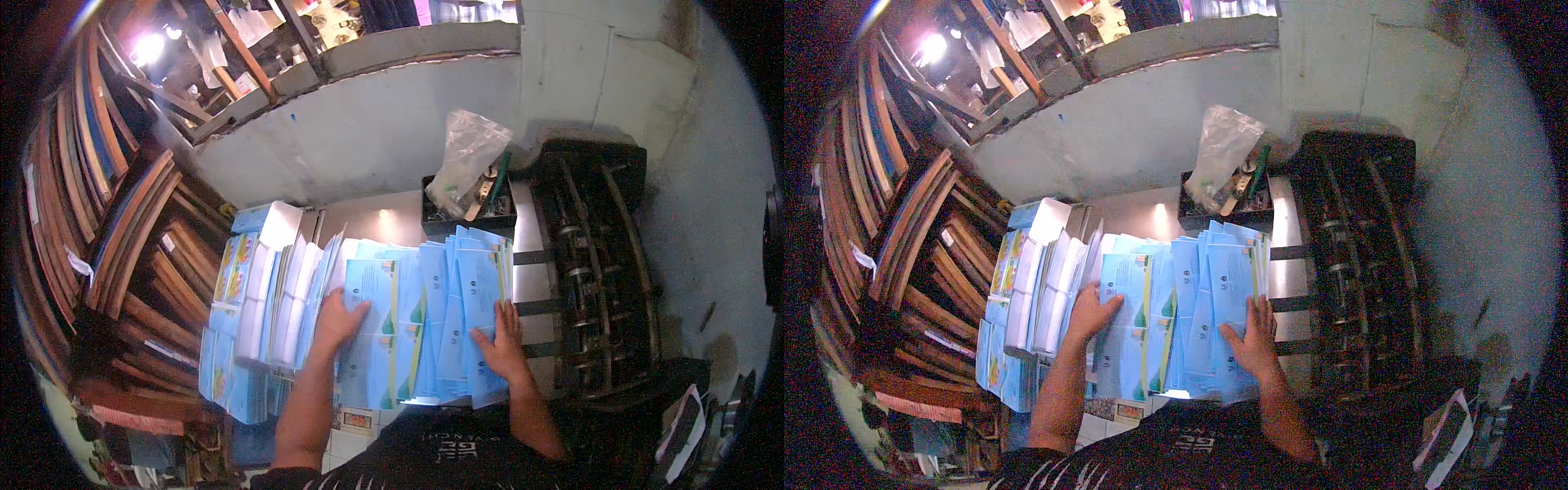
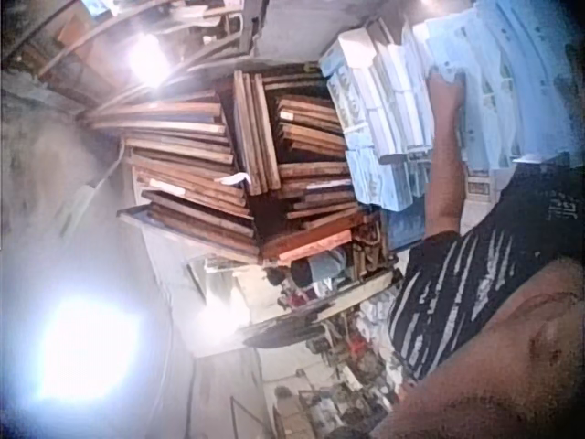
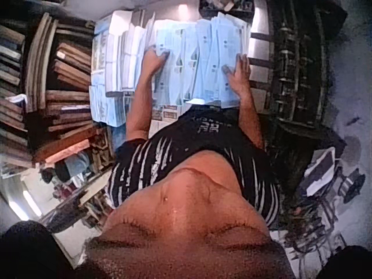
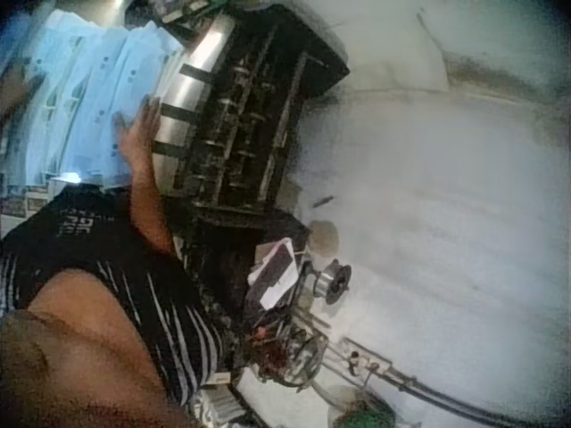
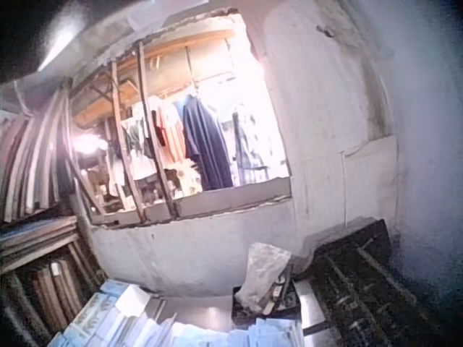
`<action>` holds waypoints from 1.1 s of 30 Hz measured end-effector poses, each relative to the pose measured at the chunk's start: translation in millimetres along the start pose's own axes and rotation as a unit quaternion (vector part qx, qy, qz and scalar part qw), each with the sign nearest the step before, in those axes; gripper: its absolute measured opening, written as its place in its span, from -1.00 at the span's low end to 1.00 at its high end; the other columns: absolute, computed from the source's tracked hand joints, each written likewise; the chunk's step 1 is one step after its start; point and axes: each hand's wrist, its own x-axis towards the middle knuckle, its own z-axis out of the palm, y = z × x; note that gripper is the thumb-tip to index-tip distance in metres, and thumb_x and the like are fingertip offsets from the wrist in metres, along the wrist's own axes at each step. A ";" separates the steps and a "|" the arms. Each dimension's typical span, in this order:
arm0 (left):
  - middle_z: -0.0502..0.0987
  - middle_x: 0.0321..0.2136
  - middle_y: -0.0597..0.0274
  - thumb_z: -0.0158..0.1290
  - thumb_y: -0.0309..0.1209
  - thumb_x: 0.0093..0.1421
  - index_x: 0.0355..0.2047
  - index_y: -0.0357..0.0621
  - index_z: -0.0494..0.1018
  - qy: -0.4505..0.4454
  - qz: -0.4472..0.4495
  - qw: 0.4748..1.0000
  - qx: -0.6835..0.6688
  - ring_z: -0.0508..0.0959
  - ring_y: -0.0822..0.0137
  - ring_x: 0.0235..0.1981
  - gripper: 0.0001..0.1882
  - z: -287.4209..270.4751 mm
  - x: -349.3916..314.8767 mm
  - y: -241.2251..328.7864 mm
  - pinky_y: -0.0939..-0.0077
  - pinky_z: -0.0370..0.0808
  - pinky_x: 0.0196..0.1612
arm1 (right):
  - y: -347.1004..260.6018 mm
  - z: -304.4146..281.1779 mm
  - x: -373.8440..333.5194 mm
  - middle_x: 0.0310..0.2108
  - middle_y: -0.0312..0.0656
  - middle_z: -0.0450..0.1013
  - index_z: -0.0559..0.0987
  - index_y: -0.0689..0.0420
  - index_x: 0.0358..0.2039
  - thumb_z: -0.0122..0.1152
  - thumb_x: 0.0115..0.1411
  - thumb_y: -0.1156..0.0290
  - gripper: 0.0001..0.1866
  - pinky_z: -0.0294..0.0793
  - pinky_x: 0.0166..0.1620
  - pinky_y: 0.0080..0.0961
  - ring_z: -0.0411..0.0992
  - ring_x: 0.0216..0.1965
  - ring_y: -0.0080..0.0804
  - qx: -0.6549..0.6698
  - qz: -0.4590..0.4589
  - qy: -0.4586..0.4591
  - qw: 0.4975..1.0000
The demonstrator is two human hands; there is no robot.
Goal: The person binds printed booklets using a binding machine, stacks the finished booklets, and gathers and aligns folded paper sheets on a table by hand.
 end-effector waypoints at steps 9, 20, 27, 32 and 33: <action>0.59 -0.29 -0.12 0.12 -0.26 0.15 -0.13 -0.31 0.43 0.038 0.035 0.998 0.033 0.59 -0.01 -0.23 -0.61 -30.0 -45.9 36.8 0.21 0.49 -0.17 | -2.1 -1.7 -2.8 0.33 0.30 -0.15 0.06 0.31 0.29 0.12 0.15 -0.14 -0.05 -0.21 0.33 0.09 -0.19 0.35 0.25 -0.004 0.005 -0.016 1.000; 0.57 -0.26 -0.04 0.11 -0.27 0.21 -0.01 -0.33 0.36 -0.068 0.152 0.961 -0.221 0.58 0.17 -0.24 -0.56 -29.8 -49.8 165.8 0.32 0.50 -0.15 | 23.8 -33.4 23.0 0.35 0.13 -0.10 -0.03 0.27 0.33 -0.16 0.27 -0.20 -0.12 -0.18 0.36 -0.17 -0.13 0.37 -0.09 0.521 0.083 -0.050 0.848; 0.35 0.05 -0.33 0.17 -0.09 0.10 0.15 -0.46 0.19 -0.105 0.034 0.993 0.046 0.38 -0.13 0.09 -0.21 36.9 -30.6 44.7 0.15 0.30 0.16 | -1.2 -50.7 22.3 0.31 0.15 0.00 -0.14 0.18 0.36 0.35 0.05 0.35 0.03 0.10 0.28 -0.10 -0.03 0.33 -0.08 0.358 0.118 -0.070 0.924; 0.42 -0.05 -0.31 0.20 -0.10 0.07 0.13 -0.43 0.23 0.011 0.076 0.990 0.116 0.43 -0.13 0.01 -0.22 58.0 -39.3 18.5 0.14 0.36 0.08 | 1.1 -18.4 15.1 0.33 0.19 -0.05 -0.05 0.26 0.33 0.34 -0.03 0.04 0.08 -0.04 0.32 -0.01 -0.05 0.31 0.19 0.046 0.071 0.001 0.996; 0.47 -0.11 -0.28 0.20 -0.11 0.06 0.10 -0.40 0.28 0.020 0.070 0.991 0.109 0.48 -0.11 -0.06 -0.26 54.6 -37.8 24.7 0.14 0.39 0.04 | 1.9 -16.0 16.0 0.34 0.16 -0.08 -0.04 0.25 0.33 0.31 -0.01 0.00 0.06 -0.05 0.31 0.02 -0.08 0.33 0.17 0.015 0.071 0.000 0.997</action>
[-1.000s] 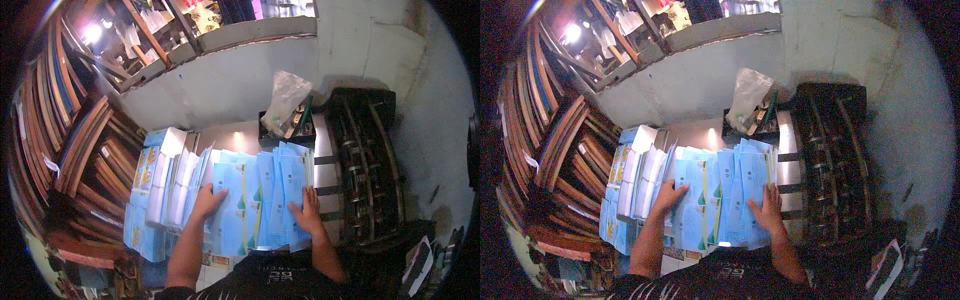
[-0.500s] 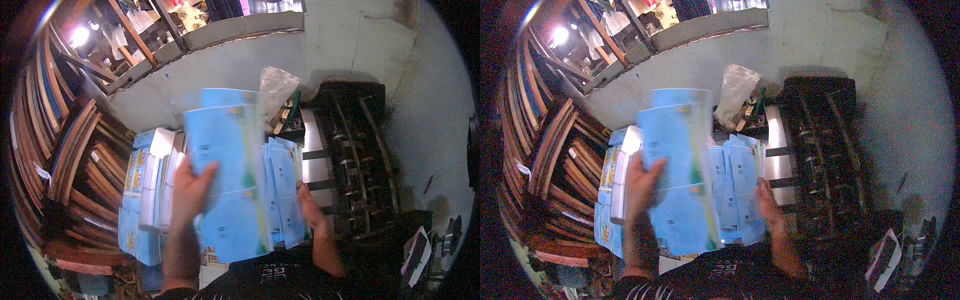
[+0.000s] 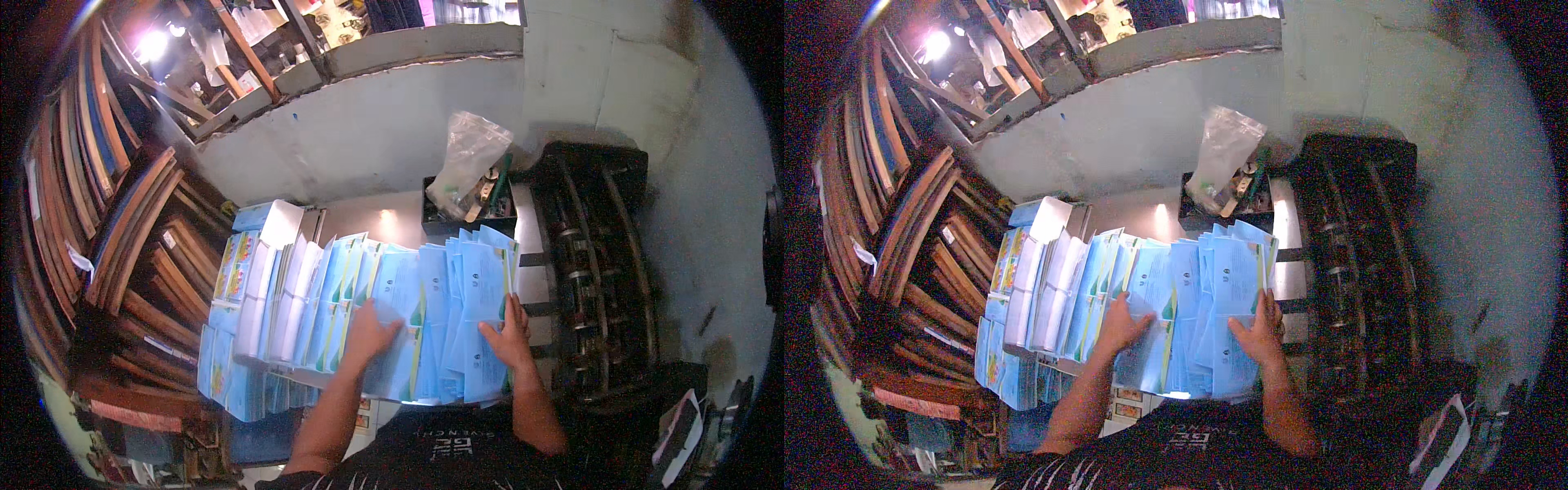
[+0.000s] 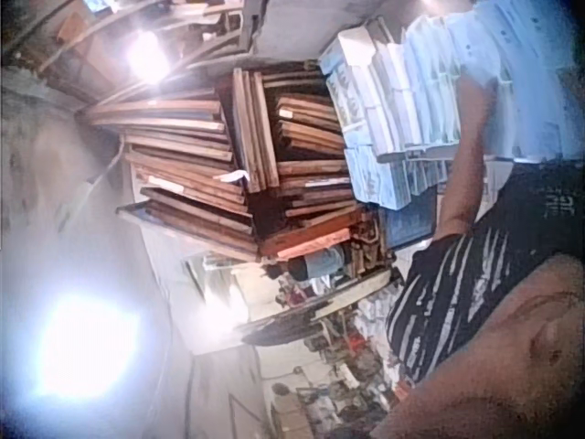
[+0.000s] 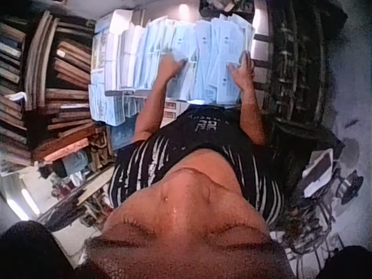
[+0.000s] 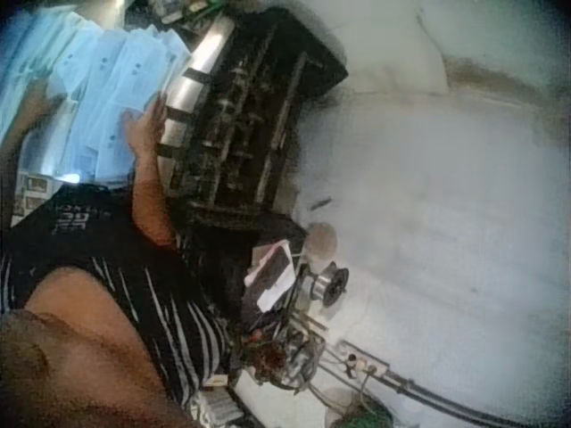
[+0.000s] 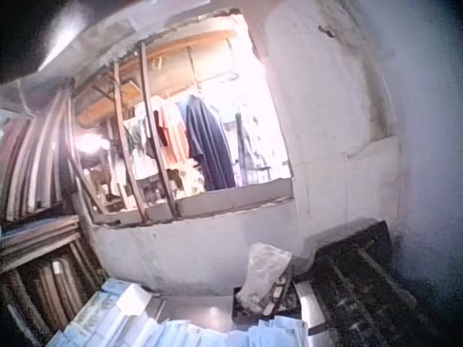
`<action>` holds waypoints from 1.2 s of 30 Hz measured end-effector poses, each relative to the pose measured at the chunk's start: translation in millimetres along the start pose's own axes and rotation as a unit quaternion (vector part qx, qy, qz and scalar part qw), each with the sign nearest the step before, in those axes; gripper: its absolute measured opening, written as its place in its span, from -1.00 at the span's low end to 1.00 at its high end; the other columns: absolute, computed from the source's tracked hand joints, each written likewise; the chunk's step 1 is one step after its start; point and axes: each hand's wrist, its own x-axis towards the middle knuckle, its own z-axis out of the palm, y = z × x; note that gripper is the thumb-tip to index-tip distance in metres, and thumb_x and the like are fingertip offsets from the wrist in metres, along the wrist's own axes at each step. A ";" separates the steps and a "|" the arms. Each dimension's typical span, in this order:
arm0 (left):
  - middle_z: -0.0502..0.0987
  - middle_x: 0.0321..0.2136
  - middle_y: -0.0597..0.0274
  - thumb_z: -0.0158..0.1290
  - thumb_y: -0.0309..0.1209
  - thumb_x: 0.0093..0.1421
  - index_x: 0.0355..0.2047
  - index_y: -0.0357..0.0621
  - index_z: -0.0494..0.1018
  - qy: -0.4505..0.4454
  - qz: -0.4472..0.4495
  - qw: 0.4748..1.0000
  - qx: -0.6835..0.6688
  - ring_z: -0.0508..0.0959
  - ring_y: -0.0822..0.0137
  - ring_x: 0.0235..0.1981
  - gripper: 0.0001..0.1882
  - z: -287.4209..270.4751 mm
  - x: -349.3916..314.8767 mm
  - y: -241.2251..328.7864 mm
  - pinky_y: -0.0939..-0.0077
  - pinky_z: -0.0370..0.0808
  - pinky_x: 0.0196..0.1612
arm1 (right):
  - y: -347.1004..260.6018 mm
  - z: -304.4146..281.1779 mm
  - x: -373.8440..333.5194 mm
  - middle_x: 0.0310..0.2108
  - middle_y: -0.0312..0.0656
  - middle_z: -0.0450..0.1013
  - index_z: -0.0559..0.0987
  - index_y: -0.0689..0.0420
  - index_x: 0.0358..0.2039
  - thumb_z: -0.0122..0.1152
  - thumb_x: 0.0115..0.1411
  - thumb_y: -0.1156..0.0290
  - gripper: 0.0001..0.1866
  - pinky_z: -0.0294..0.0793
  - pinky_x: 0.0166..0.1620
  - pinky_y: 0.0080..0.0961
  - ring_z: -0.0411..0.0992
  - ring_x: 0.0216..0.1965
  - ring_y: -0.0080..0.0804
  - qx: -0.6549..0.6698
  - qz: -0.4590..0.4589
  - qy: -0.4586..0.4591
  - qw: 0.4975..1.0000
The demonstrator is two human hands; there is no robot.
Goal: The person binds printed booklets using a binding machine, stacks the finished booklets, and gathers and aligns folded paper sheets on a table by hand.
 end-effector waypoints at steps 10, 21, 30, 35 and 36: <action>0.57 -0.35 -0.17 0.05 -0.31 0.19 -0.25 -0.30 0.46 0.011 -0.027 0.998 -0.056 0.58 -0.12 -0.30 -0.73 -65.8 7.1 12.7 0.14 0.49 -0.20 | -3.4 -1.5 -1.0 0.37 0.09 -0.14 0.01 0.19 0.33 0.24 0.06 -0.02 -0.02 -0.08 0.28 0.15 -0.12 0.35 0.13 -0.004 -0.002 0.001 1.000; 0.55 -0.41 -0.01 0.04 -0.30 0.24 -0.25 -0.29 0.43 0.081 0.071 0.961 -0.253 0.58 0.18 -0.39 -0.74 -109.3 15.6 101.8 0.32 0.49 -0.32 | 9.8 -15.8 9.1 0.27 0.07 0.09 0.02 0.20 0.32 -0.01 0.23 -0.19 -0.12 0.19 0.20 -0.09 0.14 0.24 -0.04 0.465 0.111 -0.046 0.877; 0.39 -0.03 -0.32 0.02 -0.01 0.21 0.06 -0.42 0.29 0.013 0.043 0.994 -0.100 0.36 -0.19 0.06 -0.33 3.7 12.8 13.7 0.04 0.27 0.14 | 1.9 -32.6 4.8 0.16 0.06 0.23 -0.06 0.18 0.33 0.31 -0.02 0.62 -0.02 0.32 0.14 -0.23 0.31 0.08 -0.15 0.485 0.061 -0.056 0.871; 0.39 -0.05 -0.31 -0.02 0.12 0.18 0.09 -0.45 0.22 0.071 0.002 0.993 0.095 0.35 -0.23 0.06 -0.19 17.0 23.0 -1.5 0.02 0.28 0.13 | 24.5 -12.5 18.7 0.21 0.14 0.17 -0.15 0.21 0.36 0.40 -0.03 0.40 0.09 0.22 0.22 -0.25 0.22 0.20 -0.06 0.292 0.063 -0.017 0.954; 0.39 -0.05 -0.32 -0.01 0.16 0.15 0.08 -0.46 0.24 0.014 -0.041 0.997 0.071 0.36 -0.23 0.06 -0.16 11.2 27.9 1.1 0.01 0.29 0.12 | 26.6 -11.6 19.5 0.21 0.14 0.17 -0.15 0.21 0.36 0.40 -0.03 0.40 0.09 0.22 0.22 -0.25 0.22 0.20 -0.06 0.293 0.061 -0.015 0.954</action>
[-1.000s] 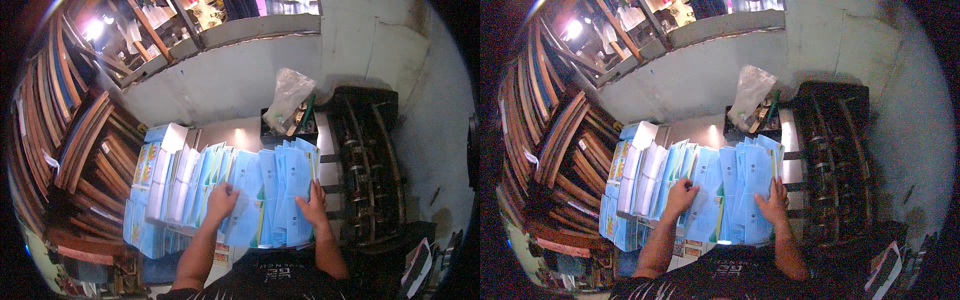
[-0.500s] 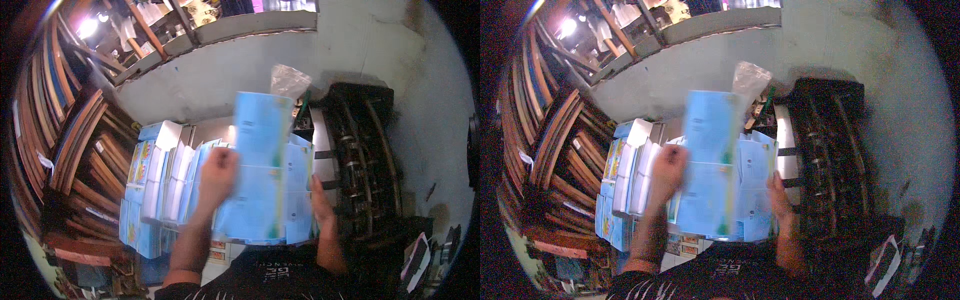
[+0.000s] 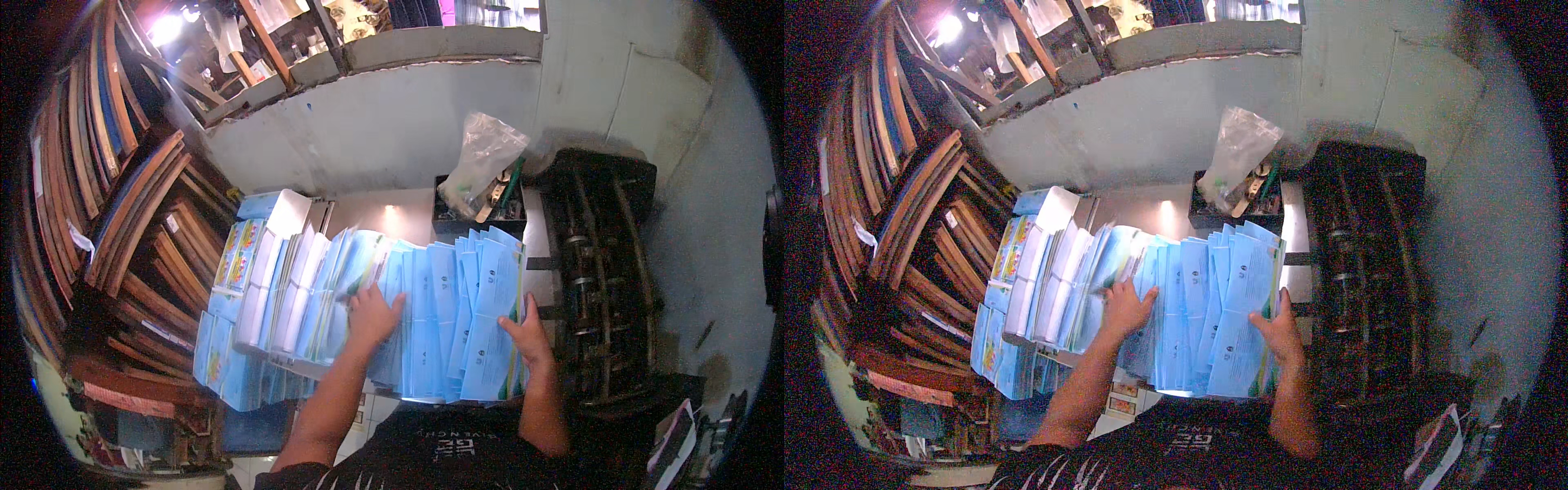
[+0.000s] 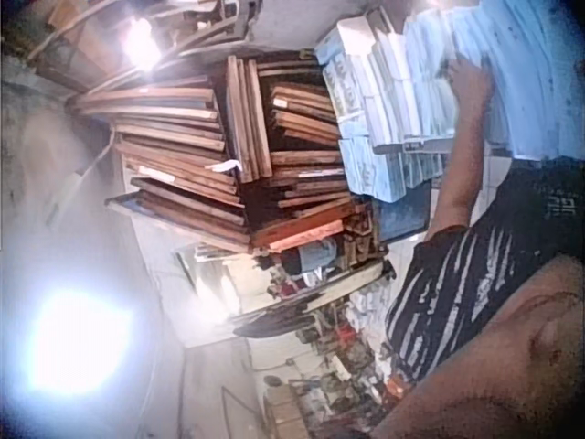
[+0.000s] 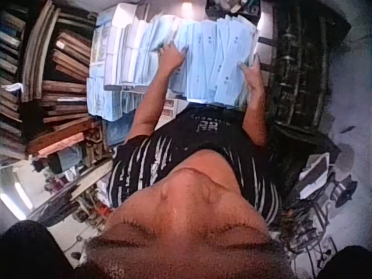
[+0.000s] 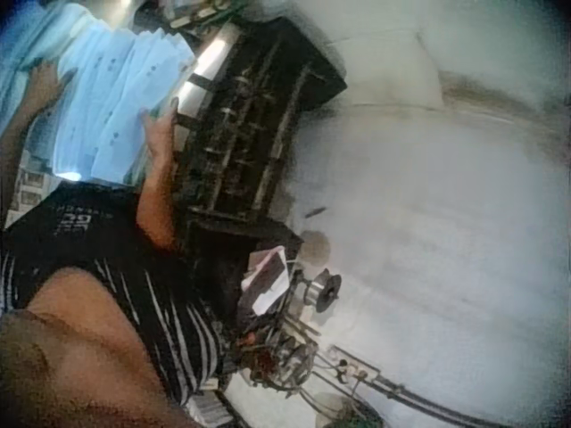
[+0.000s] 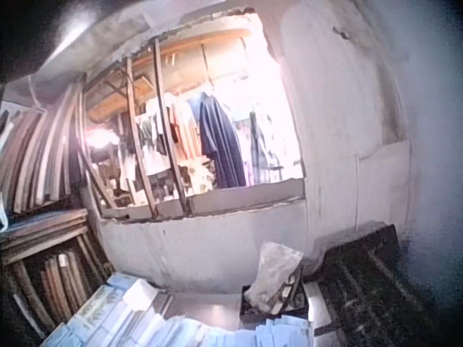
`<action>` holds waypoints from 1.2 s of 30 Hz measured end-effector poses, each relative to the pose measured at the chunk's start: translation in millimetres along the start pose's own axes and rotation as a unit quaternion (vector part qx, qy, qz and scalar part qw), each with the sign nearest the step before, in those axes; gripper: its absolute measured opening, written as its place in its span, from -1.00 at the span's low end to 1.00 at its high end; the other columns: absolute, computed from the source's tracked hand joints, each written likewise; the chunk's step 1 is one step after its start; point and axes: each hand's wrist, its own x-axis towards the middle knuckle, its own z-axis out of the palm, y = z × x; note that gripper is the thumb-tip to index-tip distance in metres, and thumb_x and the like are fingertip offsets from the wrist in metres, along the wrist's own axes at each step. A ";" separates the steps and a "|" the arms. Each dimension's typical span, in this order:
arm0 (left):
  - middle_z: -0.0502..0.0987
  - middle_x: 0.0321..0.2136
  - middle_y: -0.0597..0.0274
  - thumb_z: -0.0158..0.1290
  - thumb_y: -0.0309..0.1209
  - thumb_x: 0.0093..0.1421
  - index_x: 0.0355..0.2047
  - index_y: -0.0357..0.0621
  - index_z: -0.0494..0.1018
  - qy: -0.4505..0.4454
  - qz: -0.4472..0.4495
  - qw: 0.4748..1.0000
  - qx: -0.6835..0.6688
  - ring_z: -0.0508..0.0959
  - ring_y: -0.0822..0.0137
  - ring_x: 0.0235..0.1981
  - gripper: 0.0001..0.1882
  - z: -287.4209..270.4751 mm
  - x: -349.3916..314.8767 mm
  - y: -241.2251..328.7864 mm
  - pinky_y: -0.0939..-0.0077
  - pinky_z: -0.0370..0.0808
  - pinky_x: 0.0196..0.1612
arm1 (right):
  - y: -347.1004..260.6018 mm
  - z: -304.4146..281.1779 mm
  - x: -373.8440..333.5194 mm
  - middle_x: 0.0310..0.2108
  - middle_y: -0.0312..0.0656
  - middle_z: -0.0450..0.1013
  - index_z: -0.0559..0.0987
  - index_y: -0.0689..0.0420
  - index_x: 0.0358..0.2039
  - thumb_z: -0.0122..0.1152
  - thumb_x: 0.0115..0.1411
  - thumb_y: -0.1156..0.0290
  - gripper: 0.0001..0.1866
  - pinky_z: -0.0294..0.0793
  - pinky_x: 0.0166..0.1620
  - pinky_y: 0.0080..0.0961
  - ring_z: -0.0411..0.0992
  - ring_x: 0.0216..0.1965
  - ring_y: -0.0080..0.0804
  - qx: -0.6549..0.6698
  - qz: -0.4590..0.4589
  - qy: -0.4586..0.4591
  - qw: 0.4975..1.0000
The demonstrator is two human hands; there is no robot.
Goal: The person binds printed booklets using a binding machine, stacks the finished booklets, and gathers and aligns folded paper sheets on a table by hand.
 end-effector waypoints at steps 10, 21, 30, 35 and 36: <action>0.43 -0.06 -0.45 -0.04 0.24 0.13 0.01 -0.59 0.30 -0.166 -0.060 0.962 -0.209 0.44 -0.19 0.05 -0.08 -6.8 9.8 21.5 0.16 0.34 0.12 | -28.8 -0.8 -13.7 0.25 0.24 0.10 -0.14 0.22 0.35 0.37 0.03 0.04 0.11 0.18 0.25 -0.20 0.18 0.25 0.01 -0.097 0.035 -0.011 0.995; 0.06 0.29 -0.13 -0.17 0.12 0.29 0.36 -0.14 -0.30 -0.340 0.044 0.773 -0.535 0.13 -0.01 0.28 -0.11 12.6 -52.2 98.4 0.07 0.12 0.27 | -56.9 -13.3 -20.8 0.29 -0.02 0.12 0.11 0.08 0.33 -0.30 0.31 -0.21 -0.23 0.05 0.31 -0.23 0.11 0.28 -0.15 0.112 0.096 -0.042 0.988; 0.09 0.23 -0.41 -0.12 0.11 0.25 0.11 -0.49 0.26 -0.083 0.105 0.969 -0.208 0.11 -0.27 0.26 -0.21 41.2 -36.0 22.6 0.06 0.03 0.31 | -12.7 53.4 -8.3 0.26 0.27 0.08 0.04 0.19 0.33 -0.10 0.33 0.07 -0.31 0.06 0.30 -0.16 0.09 0.28 0.12 -0.155 -0.060 0.013 0.986; 0.14 0.26 -0.17 -0.10 -0.03 0.28 0.20 -0.20 0.24 -0.076 0.235 0.952 -0.183 0.14 -0.18 0.28 -0.38 -56.8 -32.5 7.1 0.04 0.10 0.28 | -22.6 64.1 -20.3 0.19 0.24 0.18 0.05 0.19 0.32 -0.04 0.31 0.07 -0.29 0.14 0.25 -0.08 0.18 0.20 0.14 -0.138 -0.005 0.060 0.989; 0.14 0.26 -0.17 -0.10 -0.03 0.28 0.20 -0.20 0.24 -0.072 0.226 0.954 -0.184 0.14 -0.18 0.28 -0.38 -53.9 -28.8 -9.0 0.04 0.10 0.28 | -24.8 68.1 -21.6 0.19 0.23 0.18 0.05 0.19 0.32 -0.02 0.30 0.06 -0.28 0.13 0.25 -0.09 0.19 0.19 0.14 -0.139 -0.022 0.067 0.988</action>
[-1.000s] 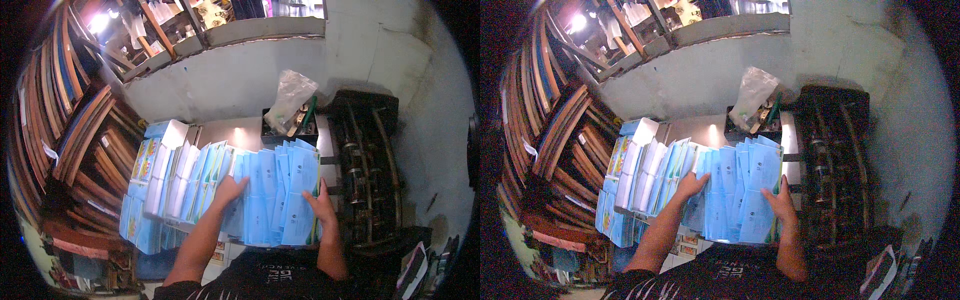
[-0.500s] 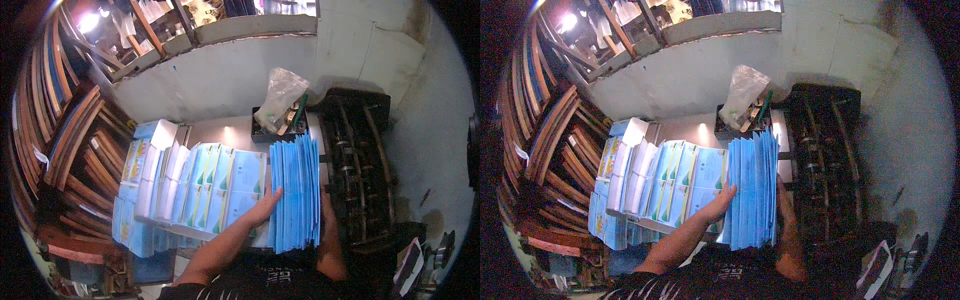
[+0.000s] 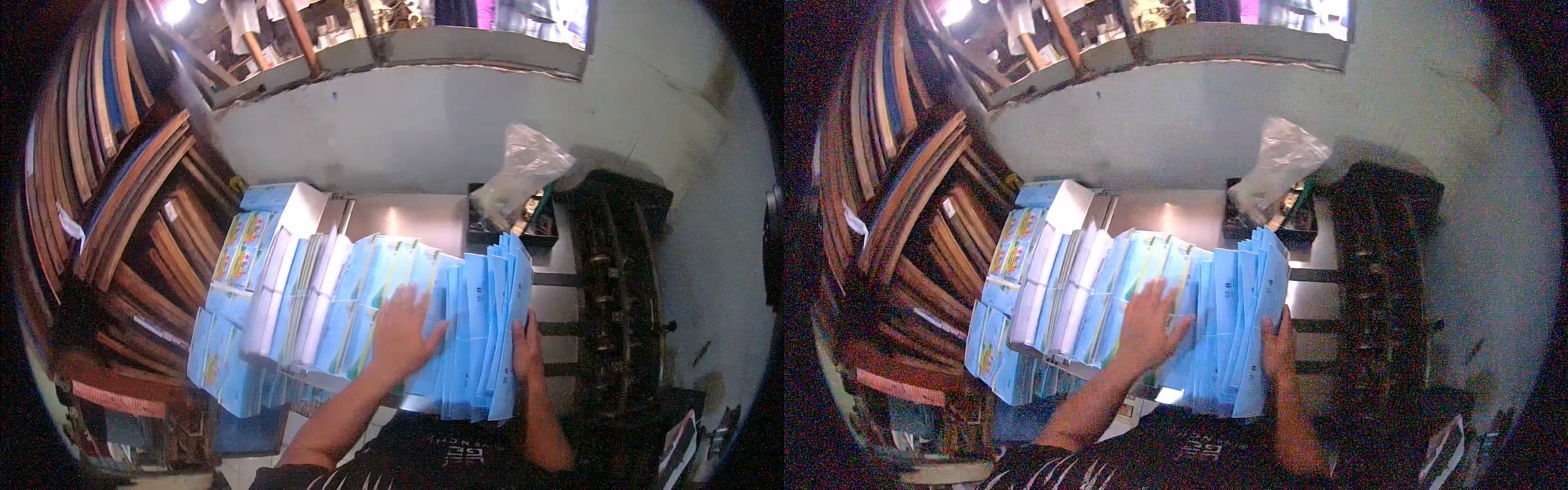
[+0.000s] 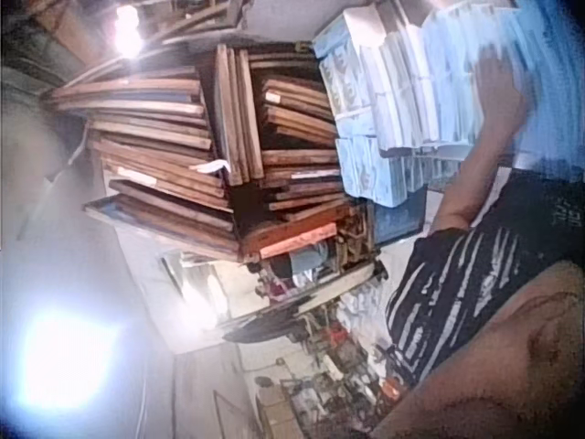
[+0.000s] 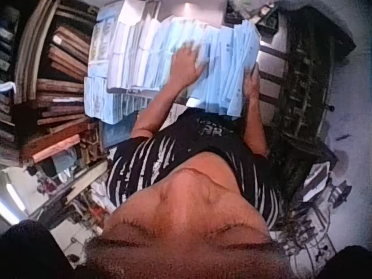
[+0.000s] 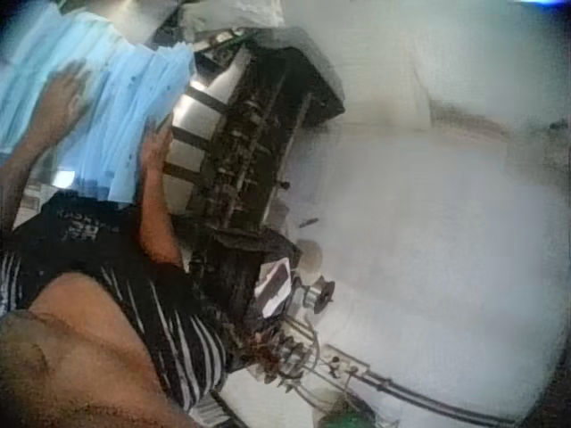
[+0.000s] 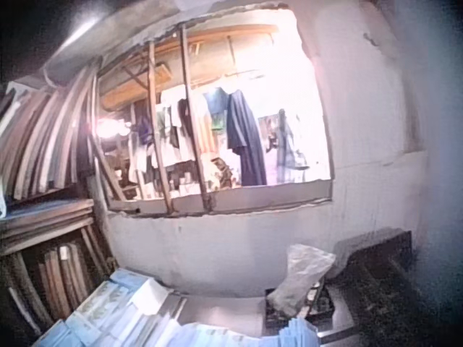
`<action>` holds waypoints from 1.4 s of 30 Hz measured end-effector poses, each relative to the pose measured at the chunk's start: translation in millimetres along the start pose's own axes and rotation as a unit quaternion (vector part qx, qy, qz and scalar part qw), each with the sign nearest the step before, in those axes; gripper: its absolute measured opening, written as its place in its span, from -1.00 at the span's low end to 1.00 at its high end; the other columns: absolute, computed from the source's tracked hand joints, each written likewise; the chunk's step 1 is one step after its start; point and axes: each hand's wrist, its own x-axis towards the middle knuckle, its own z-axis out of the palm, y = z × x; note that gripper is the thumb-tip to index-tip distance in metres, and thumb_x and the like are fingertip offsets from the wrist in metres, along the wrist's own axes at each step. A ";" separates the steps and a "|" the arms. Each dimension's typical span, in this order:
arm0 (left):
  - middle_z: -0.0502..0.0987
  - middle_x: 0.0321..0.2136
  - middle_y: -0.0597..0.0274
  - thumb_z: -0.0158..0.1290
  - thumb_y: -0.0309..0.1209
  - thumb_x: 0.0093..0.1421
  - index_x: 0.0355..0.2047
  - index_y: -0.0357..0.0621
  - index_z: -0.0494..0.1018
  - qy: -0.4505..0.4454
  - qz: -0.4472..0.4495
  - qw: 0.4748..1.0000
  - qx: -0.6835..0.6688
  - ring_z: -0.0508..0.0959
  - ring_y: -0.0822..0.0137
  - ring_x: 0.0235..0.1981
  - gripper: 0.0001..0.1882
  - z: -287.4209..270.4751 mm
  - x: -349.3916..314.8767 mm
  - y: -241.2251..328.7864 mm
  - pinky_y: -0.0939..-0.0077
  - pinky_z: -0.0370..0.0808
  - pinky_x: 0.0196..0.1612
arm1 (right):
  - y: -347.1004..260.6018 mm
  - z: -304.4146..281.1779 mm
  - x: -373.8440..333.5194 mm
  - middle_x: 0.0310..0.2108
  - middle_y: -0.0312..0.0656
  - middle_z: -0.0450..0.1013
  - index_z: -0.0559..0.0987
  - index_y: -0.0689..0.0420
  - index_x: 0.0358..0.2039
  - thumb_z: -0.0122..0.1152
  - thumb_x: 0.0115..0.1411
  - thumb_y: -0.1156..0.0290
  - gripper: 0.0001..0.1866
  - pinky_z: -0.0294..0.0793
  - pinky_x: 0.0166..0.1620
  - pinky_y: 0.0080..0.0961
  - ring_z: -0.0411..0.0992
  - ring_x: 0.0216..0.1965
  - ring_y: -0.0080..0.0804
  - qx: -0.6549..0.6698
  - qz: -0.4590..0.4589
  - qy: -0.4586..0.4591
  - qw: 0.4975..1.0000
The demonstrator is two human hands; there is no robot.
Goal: The person binds printed booklets using a binding machine, stacks the finished booklets, and gathers and aligns folded paper sheets on a table by hand.
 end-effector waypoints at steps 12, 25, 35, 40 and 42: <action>0.09 0.33 0.12 -0.15 -0.05 0.27 0.23 0.03 0.26 0.035 -0.056 0.935 0.347 -0.05 -0.06 0.36 -0.43 -25.5 -8.9 -108.0 -0.24 -0.18 0.29 | -60.7 110.5 -11.0 0.18 0.26 0.17 0.06 0.23 0.30 -0.07 0.30 -0.05 -0.24 0.07 0.24 -0.02 0.14 0.21 0.16 -0.093 0.045 -0.009 0.995; 0.49 -0.10 -0.21 0.08 0.09 0.16 0.10 -0.51 0.21 0.046 -0.255 0.939 -0.227 0.56 0.13 -0.15 -0.16 12.9 18.4 -79.3 0.28 0.47 -0.06 | -41.7 38.0 3.2 0.17 0.16 0.21 0.25 0.33 0.21 0.19 0.19 -0.03 -0.21 0.19 0.23 -0.21 0.23 0.19 -0.04 -0.027 -0.007 -0.140 0.990; 0.45 -0.05 -0.36 0.05 0.15 0.12 0.06 -0.40 0.35 -0.017 -0.224 0.966 -0.125 0.47 -0.18 0.00 -0.20 43.8 71.2 -33.5 0.13 0.40 0.07 | 6.3 18.0 28.5 0.18 0.07 0.16 -0.17 0.08 0.36 0.36 0.09 0.16 0.05 0.51 -0.04 -0.22 0.30 0.08 -0.14 0.118 0.012 -0.254 0.960; 0.43 0.04 -0.21 -0.05 0.12 0.22 0.17 -0.34 0.26 -0.116 -0.197 0.941 -0.248 0.44 -0.05 0.07 -0.23 54.5 79.9 -42.3 0.22 0.34 0.13 | 19.7 18.5 20.2 0.15 0.04 0.18 -0.20 0.16 0.35 0.46 -0.03 0.09 0.19 0.52 -0.10 -0.31 0.32 -0.03 -0.25 0.082 0.035 -0.195 0.977; 0.44 0.04 -0.12 -0.08 0.06 0.27 0.20 -0.31 0.22 -0.136 -0.201 0.927 -0.287 0.43 0.07 0.08 -0.27 40.4 74.7 -13.1 0.27 0.33 0.13 | 5.3 12.3 9.1 0.16 0.04 0.18 -0.26 0.16 0.35 0.46 -0.03 0.10 0.21 0.51 -0.11 -0.34 0.32 -0.04 -0.27 0.123 0.012 -0.196 0.973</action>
